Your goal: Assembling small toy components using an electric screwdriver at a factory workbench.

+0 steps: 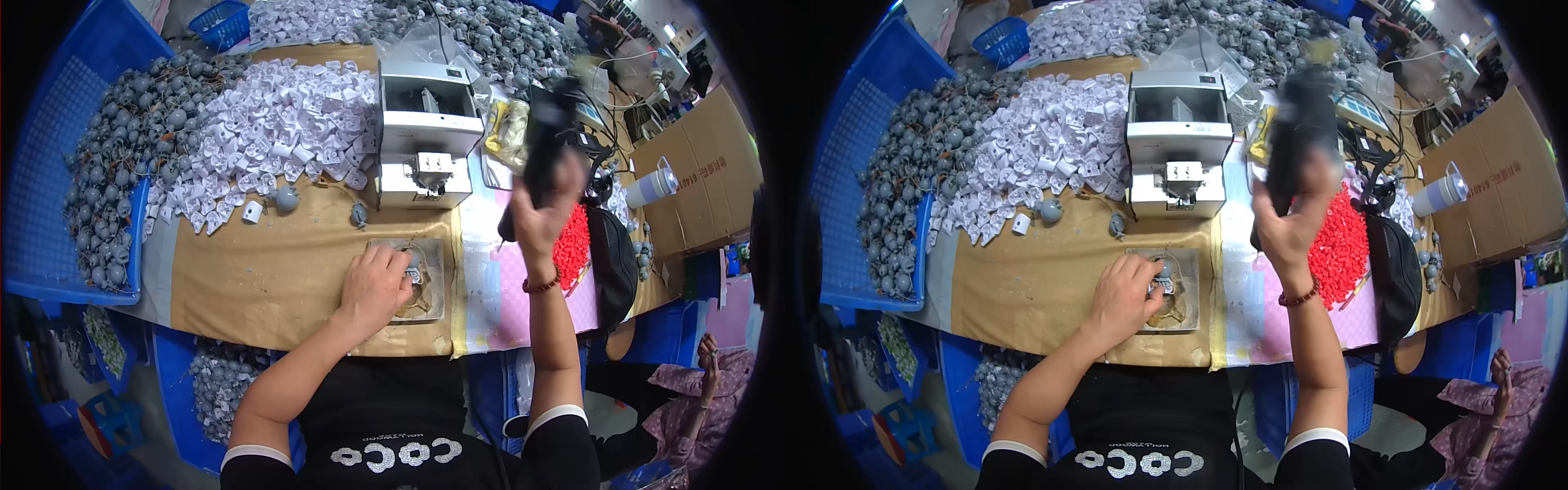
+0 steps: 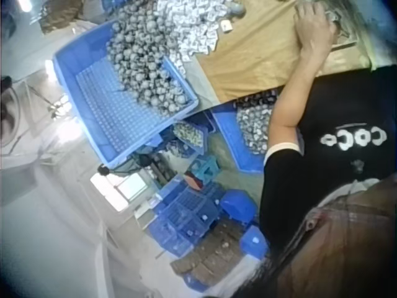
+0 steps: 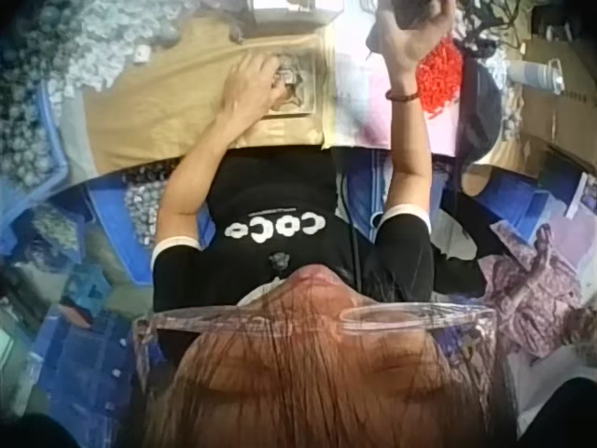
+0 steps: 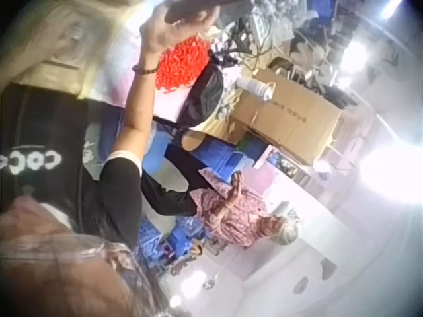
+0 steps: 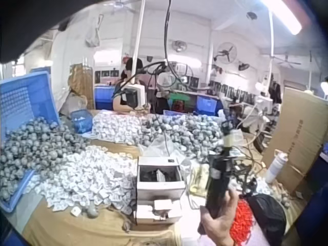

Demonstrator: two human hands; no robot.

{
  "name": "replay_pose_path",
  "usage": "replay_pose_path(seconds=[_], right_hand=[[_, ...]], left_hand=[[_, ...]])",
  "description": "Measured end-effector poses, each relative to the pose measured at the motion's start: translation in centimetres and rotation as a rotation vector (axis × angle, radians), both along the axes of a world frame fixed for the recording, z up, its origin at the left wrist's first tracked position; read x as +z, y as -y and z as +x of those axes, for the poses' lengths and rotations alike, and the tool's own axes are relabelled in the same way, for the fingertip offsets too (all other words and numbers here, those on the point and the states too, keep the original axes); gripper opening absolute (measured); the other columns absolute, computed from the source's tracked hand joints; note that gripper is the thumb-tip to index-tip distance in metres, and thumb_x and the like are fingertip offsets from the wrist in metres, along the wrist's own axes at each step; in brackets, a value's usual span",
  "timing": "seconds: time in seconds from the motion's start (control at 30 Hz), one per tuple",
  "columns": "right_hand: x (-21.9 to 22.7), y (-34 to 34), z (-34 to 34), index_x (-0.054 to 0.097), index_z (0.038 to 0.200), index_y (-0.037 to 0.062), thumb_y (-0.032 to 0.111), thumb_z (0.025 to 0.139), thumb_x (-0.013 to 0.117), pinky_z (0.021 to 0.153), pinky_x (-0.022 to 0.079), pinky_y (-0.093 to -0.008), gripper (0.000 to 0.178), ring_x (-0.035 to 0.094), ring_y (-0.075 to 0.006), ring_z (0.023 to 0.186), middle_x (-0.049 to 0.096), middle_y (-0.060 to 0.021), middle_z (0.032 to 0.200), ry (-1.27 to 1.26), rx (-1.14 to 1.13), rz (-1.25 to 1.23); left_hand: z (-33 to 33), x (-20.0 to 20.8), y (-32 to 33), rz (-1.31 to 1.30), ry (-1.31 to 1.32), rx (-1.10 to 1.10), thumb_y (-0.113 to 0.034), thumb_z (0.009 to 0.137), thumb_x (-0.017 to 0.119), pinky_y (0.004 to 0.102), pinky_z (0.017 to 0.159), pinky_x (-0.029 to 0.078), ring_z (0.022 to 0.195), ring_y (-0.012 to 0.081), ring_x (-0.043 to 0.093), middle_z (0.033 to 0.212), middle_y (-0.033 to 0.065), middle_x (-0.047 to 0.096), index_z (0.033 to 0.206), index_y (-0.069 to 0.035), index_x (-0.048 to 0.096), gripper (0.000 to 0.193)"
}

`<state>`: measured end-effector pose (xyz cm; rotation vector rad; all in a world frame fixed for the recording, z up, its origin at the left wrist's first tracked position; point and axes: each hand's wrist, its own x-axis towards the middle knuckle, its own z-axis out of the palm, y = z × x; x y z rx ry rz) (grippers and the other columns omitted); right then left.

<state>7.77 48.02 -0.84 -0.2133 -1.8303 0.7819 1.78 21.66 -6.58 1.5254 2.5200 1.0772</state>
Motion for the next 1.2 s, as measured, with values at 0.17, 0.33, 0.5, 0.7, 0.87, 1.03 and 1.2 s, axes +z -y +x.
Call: replay_pose_path(seconds=[0.17, 0.33, 0.5, 0.7, 0.87, 1.03, 1.2], right_hand=[[8.6, 4.1, -0.9, 0.032, 0.152, 0.0021, -0.010, 0.087, 0.066, 0.069, 0.053, -0.0367, 0.075, 0.061, -0.0170, 0.073, 0.059, -0.0064, 0.088, -0.117, 0.763, -0.607], [7.2, 4.4, -6.7, 0.039, 0.145, 0.0008, -0.012, 0.088, 0.069, 0.069, 0.056, -0.0326, 0.066, 0.065, -0.0162, 0.073, 0.064, -0.0062, 0.087, -0.069, 0.629, -0.420], [5.2, 4.4, -10.7, 0.053, 0.112, 0.0031, 0.000, 0.085, 0.078, 0.059, 0.052, -0.0254, 0.036, 0.063, -0.0093, 0.065, 0.064, -0.0005, 0.081, 0.017, 0.508, -0.433], [5.3, 7.2, -7.2, 0.045, 0.141, -0.0052, 0.000, 0.088, 0.073, 0.061, 0.053, -0.0305, 0.060, 0.064, -0.0143, 0.064, 0.065, -0.0053, 0.082, 0.234, 0.582, -0.644], [3.7, 9.7, -2.4, 0.038, 0.146, -0.0051, -0.010, 0.088, 0.064, 0.064, 0.054, -0.0305, 0.064, 0.066, -0.0156, 0.068, 0.065, -0.0072, 0.084, 0.253, 0.656, -0.620], [1.6, 10.8, -1.2, 0.036, 0.148, -0.0045, -0.013, 0.087, 0.065, 0.066, 0.054, -0.0290, 0.068, 0.066, -0.0149, 0.071, 0.065, -0.0077, 0.084, 0.194, 0.713, -0.619], [1.2, 10.7, -0.9, 0.035, 0.148, -0.0041, -0.011, 0.087, 0.068, 0.068, 0.052, -0.0271, 0.070, 0.065, -0.0138, 0.073, 0.065, -0.0086, 0.083, 0.178, 0.747, -0.481]], left_hand=[[-0.1, 0.1, 0.1, 0.025, 0.025, 0.002, -0.009, 0.077, 0.076, 0.0433, 0.084, 0.048, 0.101, 0.0312, 0.060, 0.102, 0.0098, 0.061, 0.113, -0.006, 0.065, 0.038], [-0.1, -0.3, -0.1, 0.072, 0.005, 0.010, -0.012, 0.077, 0.076, 0.0440, 0.083, 0.049, 0.100, 0.0298, 0.060, 0.101, 0.0085, 0.062, 0.112, -0.008, 0.065, 0.038], [-0.1, -0.2, -0.3, 0.069, 0.006, 0.013, -0.014, 0.077, 0.076, 0.0438, 0.083, 0.049, 0.100, 0.0296, 0.061, 0.099, 0.0082, 0.062, 0.111, -0.009, 0.066, 0.036], [-0.3, -0.5, 0.2, 0.049, 0.029, 0.027, -0.013, 0.076, 0.076, 0.0446, 0.082, 0.048, 0.100, 0.0303, 0.060, 0.098, 0.0088, 0.062, 0.110, -0.009, 0.065, 0.035], [-0.4, -0.5, 0.0, 0.062, 0.037, 0.006, -0.013, 0.075, 0.078, 0.0473, 0.081, 0.048, 0.097, 0.0342, 0.060, 0.100, 0.0112, 0.060, 0.108, -0.006, 0.063, 0.037], [-0.1, -0.4, -0.1, 0.043, -0.001, 0.031, -0.012, 0.074, 0.076, 0.0441, 0.079, 0.047, 0.100, 0.0293, 0.060, 0.102, 0.0075, 0.060, 0.113, -0.010, 0.063, 0.041], [-0.3, -0.4, -0.2, 0.066, -0.004, 0.025, -0.011, 0.074, 0.076, 0.0443, 0.079, 0.047, 0.098, 0.0296, 0.060, 0.101, 0.0073, 0.058, 0.110, -0.010, 0.061, 0.039]])
